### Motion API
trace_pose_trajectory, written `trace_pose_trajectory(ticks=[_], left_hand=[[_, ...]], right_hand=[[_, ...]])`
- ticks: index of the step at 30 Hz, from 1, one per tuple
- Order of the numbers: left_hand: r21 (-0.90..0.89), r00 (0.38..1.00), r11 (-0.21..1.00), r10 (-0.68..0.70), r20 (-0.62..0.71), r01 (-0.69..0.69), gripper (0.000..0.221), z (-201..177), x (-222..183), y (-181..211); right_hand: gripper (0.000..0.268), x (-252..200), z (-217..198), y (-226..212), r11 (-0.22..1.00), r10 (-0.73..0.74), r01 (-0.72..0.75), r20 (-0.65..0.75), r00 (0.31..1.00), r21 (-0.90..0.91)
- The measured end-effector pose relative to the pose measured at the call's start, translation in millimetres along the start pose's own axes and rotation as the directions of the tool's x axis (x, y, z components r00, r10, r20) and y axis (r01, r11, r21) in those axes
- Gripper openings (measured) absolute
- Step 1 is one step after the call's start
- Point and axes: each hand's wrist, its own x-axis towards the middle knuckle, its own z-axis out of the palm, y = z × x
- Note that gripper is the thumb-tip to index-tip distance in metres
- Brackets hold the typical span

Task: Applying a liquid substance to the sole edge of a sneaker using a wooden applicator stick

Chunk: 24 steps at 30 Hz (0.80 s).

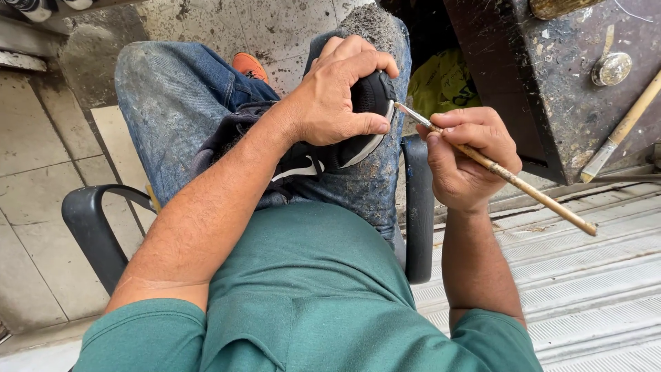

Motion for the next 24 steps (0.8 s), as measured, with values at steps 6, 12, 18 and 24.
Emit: trace_pose_trajectory(ticks=[6, 12, 18, 24], left_hand=[[0.026, 0.999, 0.999, -0.038, 0.012, 0.038, 0.064, 2.4, 1.0, 0.5], [0.038, 1.0, 0.999, -0.013, -0.006, 0.014, 0.064, 2.7, 1.3, 0.6], [-0.005, 1.0, 1.0, -0.002, 0.014, 0.002, 0.061, -0.1, 0.3, -3.0], [-0.035, 0.999, 0.998, 0.045, 0.023, -0.045, 0.058, -5.0, 1.6, -4.3]], right_hand=[[0.014, 0.3, -0.6, -5.9, 0.974, -0.145, 0.165, 0.131, 0.981, -0.157], [0.023, -0.7, 6.0, -6.5, 0.971, -0.106, 0.122, 0.085, 0.991, -0.205], [0.021, -15.5, 11.2, 1.0, 0.999, -0.029, 0.03, -0.02, 0.999, 0.033], [0.02, -17.3, 18.5, 4.3, 0.995, 0.008, 0.003, -0.104, 0.995, 0.102]])
